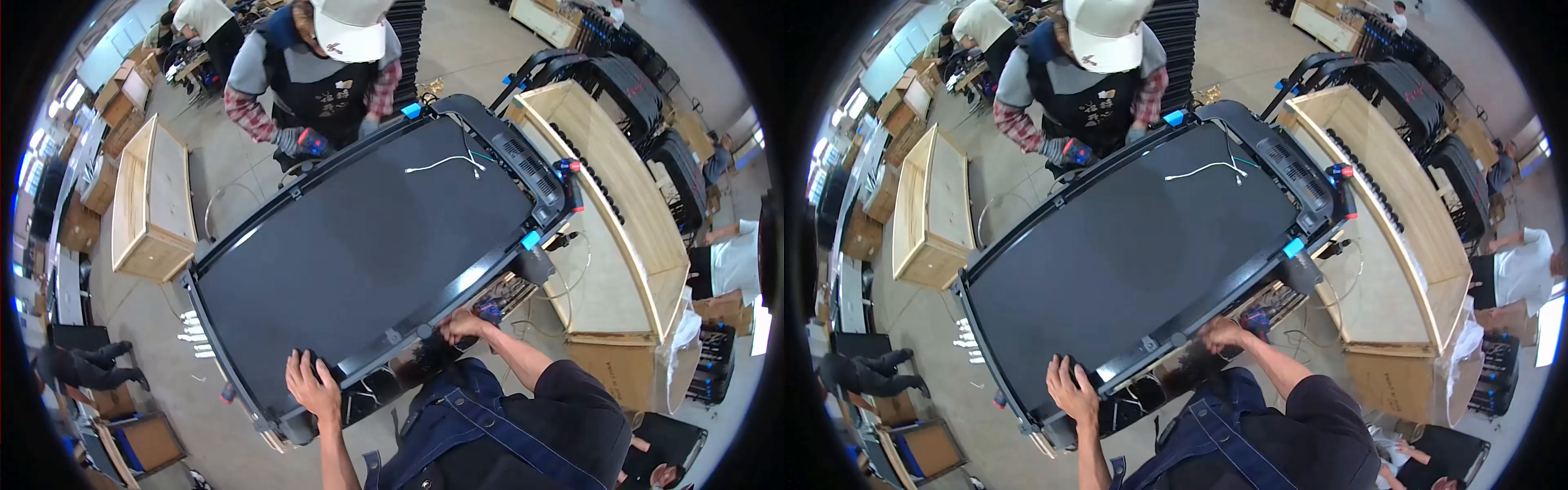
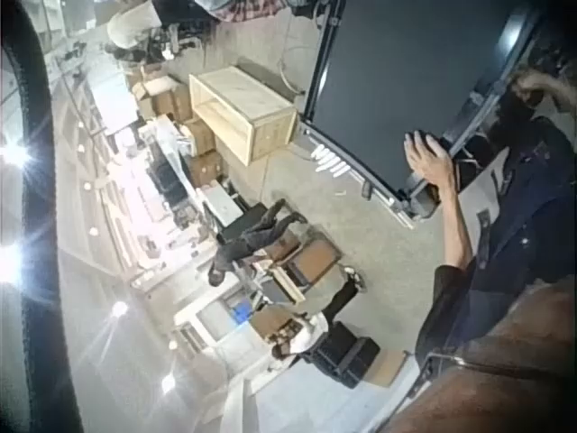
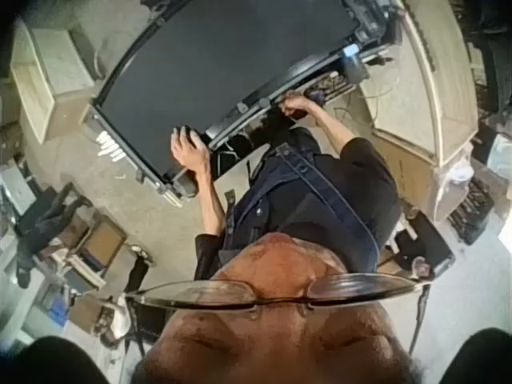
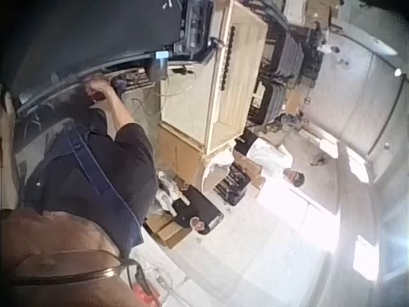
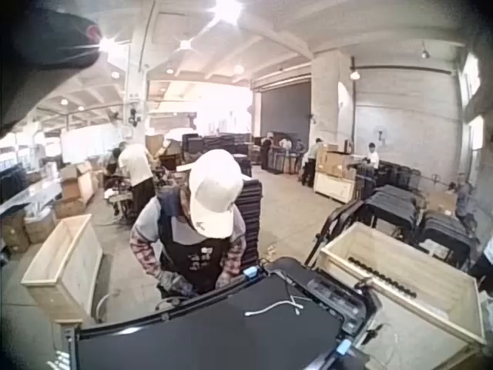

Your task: Assembling a large plastic component, likely for sports equipment, using power screwdrivers and fasteners.

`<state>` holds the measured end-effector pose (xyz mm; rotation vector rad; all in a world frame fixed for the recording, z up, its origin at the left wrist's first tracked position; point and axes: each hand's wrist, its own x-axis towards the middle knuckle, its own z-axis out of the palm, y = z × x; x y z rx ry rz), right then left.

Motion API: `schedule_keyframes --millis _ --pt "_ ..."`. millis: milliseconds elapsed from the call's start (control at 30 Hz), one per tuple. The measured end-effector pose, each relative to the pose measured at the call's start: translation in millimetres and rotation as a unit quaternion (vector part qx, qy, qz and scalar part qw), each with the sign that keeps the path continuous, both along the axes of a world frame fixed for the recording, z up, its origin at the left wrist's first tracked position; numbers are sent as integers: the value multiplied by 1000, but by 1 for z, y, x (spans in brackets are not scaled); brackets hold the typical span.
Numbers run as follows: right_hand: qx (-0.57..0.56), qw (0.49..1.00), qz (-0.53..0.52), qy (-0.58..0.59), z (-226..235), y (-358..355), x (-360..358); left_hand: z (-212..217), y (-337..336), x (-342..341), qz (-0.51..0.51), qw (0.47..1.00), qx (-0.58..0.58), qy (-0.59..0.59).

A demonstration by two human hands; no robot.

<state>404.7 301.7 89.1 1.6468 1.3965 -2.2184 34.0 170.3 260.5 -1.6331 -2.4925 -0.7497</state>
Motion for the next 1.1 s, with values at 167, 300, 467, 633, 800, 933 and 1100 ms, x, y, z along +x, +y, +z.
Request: schedule_keyframes --millis 167,300,467,633,800,933,1100 --pt "43 988 102 103 171 -35 -2 -3 -2 0 -14 999 33 -11" --pt "143 929 -236 246 257 -27 -3 -4 -11 -1 -5 999 39 -14" --pt "221 947 -220 82 190 -44 64 -11 -14 3 8 999 42 -2" --pt "283 922 -51 -259 50 -68 134 -12 -21 10 43 996 79 -14" --pt "223 931 -102 -272 -119 -85 182 7 -21 100 -4 992 113 -54" --pt "162 929 -140 -302 -152 -67 185 -41 2 243 -139 929 -95 -330" --pt "154 958 6 -243 -60 -26 204 -176 18 333 -96 905 -266 -317"
